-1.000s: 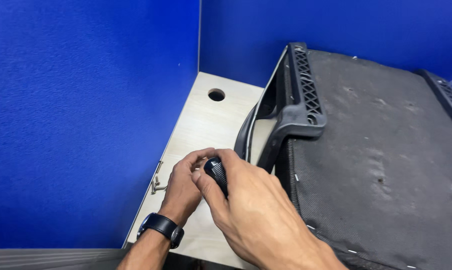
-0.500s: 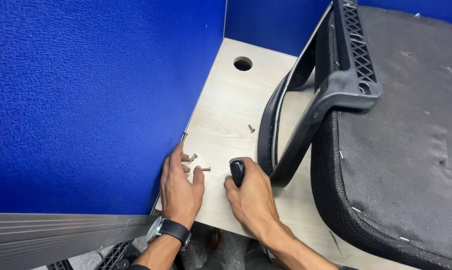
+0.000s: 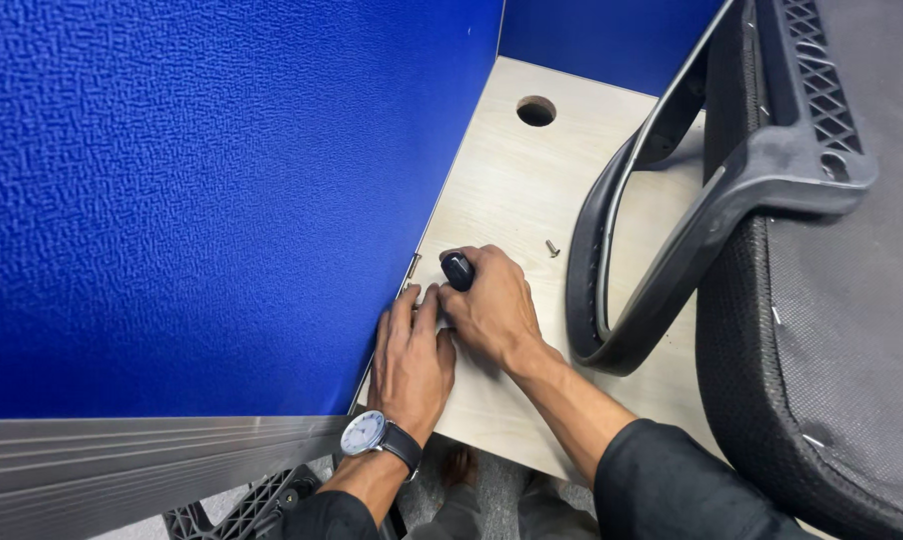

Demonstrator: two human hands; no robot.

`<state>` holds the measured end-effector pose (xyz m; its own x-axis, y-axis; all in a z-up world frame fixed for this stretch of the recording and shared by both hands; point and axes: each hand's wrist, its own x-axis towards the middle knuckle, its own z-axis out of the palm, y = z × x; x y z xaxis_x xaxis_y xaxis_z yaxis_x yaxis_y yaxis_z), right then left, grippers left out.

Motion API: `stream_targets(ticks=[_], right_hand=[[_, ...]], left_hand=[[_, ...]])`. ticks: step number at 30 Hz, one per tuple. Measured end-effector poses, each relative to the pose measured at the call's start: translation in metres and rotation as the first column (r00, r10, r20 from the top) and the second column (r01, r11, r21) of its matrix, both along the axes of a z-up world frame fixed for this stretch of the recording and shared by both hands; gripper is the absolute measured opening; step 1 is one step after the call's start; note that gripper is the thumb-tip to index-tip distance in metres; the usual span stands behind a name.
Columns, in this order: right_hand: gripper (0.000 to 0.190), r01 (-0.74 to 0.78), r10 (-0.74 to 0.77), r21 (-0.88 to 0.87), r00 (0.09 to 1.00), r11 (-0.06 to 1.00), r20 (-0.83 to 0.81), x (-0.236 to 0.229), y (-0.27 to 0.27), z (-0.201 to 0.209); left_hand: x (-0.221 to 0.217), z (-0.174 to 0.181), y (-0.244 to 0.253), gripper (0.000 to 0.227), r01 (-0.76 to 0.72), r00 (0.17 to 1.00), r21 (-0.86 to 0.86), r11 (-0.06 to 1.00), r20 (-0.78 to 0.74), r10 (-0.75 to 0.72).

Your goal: The person uses a screwdriver to tighten screws into the armrests of an office chair. They secure both the left and right armrests to the chair seat, then flip the chair upright to show the completed assembly.

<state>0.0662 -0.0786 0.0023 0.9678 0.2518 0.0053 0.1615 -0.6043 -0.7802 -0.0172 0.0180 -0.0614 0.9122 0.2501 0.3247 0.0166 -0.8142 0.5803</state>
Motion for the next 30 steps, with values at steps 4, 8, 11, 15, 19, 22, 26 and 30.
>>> stream_targets(ticks=[4, 8, 11, 15, 19, 22, 26, 30], right_hand=[[0.039, 0.071, -0.071, -0.010, 0.997, 0.997, -0.036, 0.004, 0.005, -0.007], [0.040, 0.140, -0.142, -0.042, 0.989, 0.989, -0.049, 0.001, -0.005, -0.008], [0.035, 0.173, -0.178, -0.066, 0.981, 0.983, -0.083, 0.002, -0.012, -0.004], [0.030, 0.227, -0.244, -0.122, 0.958, 0.966, -0.153, 0.004, -0.018, 0.003], [0.029, 0.242, -0.267, -0.145, 0.946, 0.959, -0.185, 0.006, -0.022, 0.006], [0.029, 0.250, -0.278, -0.148, 0.938, 0.957, -0.210, 0.006, -0.024, 0.004], [0.027, 0.228, -0.257, -0.157, 0.946, 0.961, -0.197, 0.004, -0.027, 0.002], [0.027, 0.231, -0.258, -0.150, 0.944, 0.961, -0.205, 0.000, -0.031, 0.003]], left_hand=[[0.017, 0.004, 0.008, 0.069, 0.017, 0.986, 0.024, 1.000, -0.165, -0.012], [0.033, 0.007, 0.002, 0.064, 0.025, 0.982, 0.098, 0.995, -0.187, -0.006], [0.040, 0.007, -0.003, 0.050, -0.006, 0.984, 0.089, 0.996, -0.177, 0.021], [0.055, 0.010, -0.001, 0.043, 0.023, 0.990, 0.039, 0.999, -0.140, -0.018], [0.070, 0.018, -0.004, 0.044, -0.007, 0.987, 0.015, 1.000, -0.163, 0.010], [0.078, 0.023, -0.008, 0.047, -0.108, 0.953, 0.011, 0.994, -0.285, 0.106], [0.089, 0.025, -0.011, 0.040, -0.097, 0.928, 0.100, 0.990, -0.349, 0.127], [0.091, 0.022, -0.011, 0.027, -0.076, 0.927, 0.103, 0.992, -0.360, 0.109]])
